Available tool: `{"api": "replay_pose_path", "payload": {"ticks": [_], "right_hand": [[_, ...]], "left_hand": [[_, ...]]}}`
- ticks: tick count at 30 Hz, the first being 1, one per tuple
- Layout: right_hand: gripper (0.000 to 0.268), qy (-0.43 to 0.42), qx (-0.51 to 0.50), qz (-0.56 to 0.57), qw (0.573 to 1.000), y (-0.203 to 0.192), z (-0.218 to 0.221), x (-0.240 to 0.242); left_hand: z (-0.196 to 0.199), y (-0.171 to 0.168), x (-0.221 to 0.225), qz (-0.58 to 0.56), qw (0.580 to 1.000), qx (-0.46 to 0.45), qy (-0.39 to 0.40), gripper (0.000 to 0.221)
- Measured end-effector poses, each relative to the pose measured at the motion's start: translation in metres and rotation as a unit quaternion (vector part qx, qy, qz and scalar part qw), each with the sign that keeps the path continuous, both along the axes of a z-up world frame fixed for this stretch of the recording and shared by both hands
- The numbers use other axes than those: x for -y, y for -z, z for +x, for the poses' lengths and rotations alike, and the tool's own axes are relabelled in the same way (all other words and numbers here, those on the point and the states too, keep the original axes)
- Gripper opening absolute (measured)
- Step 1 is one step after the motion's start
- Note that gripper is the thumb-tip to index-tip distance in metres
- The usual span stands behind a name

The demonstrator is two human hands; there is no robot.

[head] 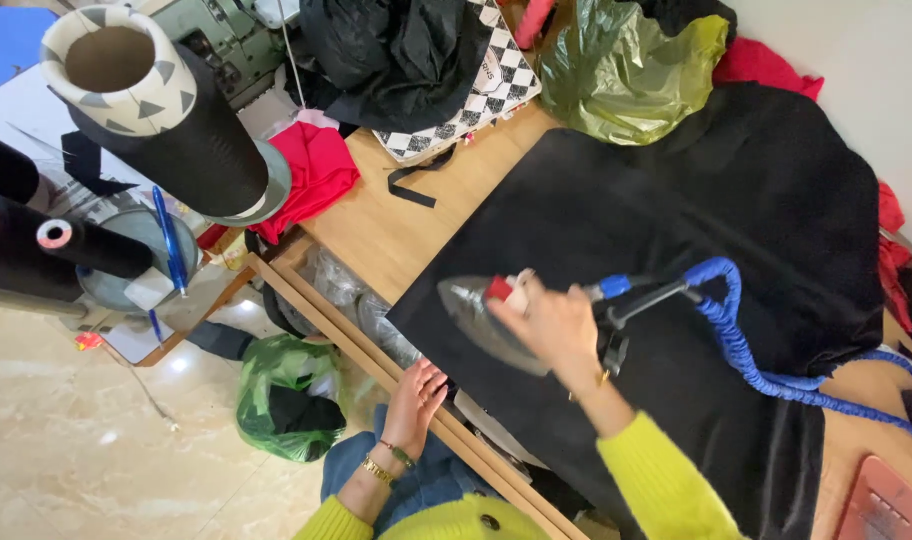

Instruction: The person is using a steam iron to press a large piece of black fabric on a wooden work table, repositioning the fabric as they go.

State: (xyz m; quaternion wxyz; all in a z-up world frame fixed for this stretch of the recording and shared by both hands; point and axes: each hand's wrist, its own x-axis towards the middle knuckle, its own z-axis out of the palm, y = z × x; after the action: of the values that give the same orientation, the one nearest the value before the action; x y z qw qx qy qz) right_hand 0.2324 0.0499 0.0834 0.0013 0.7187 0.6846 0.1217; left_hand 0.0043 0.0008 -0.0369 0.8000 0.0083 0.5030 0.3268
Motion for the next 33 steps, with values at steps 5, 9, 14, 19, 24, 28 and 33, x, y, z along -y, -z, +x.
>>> {"api": "replay_pose_path", "payload": {"ticks": [5, 9, 14, 19, 24, 28, 33], "right_hand": [[0.064, -0.104, 0.018, 0.088, 0.990, -0.010, -0.017, 0.021], [0.067, -0.075, 0.064, 0.087, 0.991, -0.005, -0.002, -0.004], [0.058, -0.035, 0.047, 0.108, 0.993, 0.009, 0.036, -0.050], [0.064, 0.034, -0.001, 0.059, 0.998, 0.010, 0.052, -0.074], [0.065, 0.037, -0.004, 0.042, 0.998, 0.011, 0.043, -0.058], [0.062, 0.014, -0.011, 0.061, 0.998, -0.001, 0.012, -0.015], [0.067, -0.026, -0.089, 0.013, 0.996, -0.013, -0.018, 0.039]], "left_hand": [[0.010, -0.009, -0.010, -0.026, 0.999, -0.006, -0.032, 0.042], [0.014, 0.009, -0.004, 0.027, 0.999, 0.001, -0.022, 0.028], [0.009, 0.004, 0.005, 0.010, 1.000, 0.016, 0.019, 0.051], [-0.002, -0.013, 0.011, 0.030, 0.997, 0.026, 0.067, 0.068], [-0.006, -0.009, 0.015, 0.054, 0.995, 0.036, 0.071, 0.061], [-0.005, -0.014, 0.009, 0.042, 0.997, 0.021, 0.065, 0.064], [0.001, -0.015, 0.003, 0.045, 0.998, 0.007, 0.040, 0.057]]}}
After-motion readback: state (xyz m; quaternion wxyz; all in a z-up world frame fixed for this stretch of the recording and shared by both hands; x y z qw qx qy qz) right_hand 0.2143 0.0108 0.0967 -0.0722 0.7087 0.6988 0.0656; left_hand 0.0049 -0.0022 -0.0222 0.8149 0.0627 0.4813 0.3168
